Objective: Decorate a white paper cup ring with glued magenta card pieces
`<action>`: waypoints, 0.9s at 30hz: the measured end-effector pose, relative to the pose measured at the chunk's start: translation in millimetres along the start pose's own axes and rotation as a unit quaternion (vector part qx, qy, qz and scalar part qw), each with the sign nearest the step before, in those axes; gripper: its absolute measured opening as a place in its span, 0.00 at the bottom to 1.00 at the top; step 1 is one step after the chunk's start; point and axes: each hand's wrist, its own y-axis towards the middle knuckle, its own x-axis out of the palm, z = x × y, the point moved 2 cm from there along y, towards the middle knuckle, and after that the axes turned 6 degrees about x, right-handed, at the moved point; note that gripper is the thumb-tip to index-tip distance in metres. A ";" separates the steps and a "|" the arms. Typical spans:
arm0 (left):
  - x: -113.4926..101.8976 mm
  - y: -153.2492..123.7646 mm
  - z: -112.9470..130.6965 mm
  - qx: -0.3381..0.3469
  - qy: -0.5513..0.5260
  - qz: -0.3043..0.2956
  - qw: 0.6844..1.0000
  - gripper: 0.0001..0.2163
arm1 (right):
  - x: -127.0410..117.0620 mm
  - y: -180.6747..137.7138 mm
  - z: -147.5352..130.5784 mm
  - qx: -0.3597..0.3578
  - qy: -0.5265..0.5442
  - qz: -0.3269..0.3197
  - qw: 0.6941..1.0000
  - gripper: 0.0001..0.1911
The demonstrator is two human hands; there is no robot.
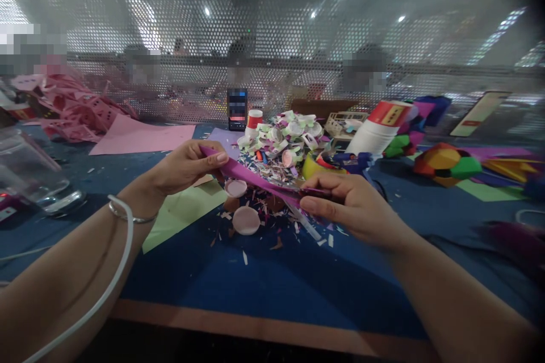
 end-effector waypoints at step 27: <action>11.9 1.0 7.5 0.082 0.010 0.066 0.994 0.12 | -5.0 2.0 9.3 0.033 0.123 0.019 0.992 0.15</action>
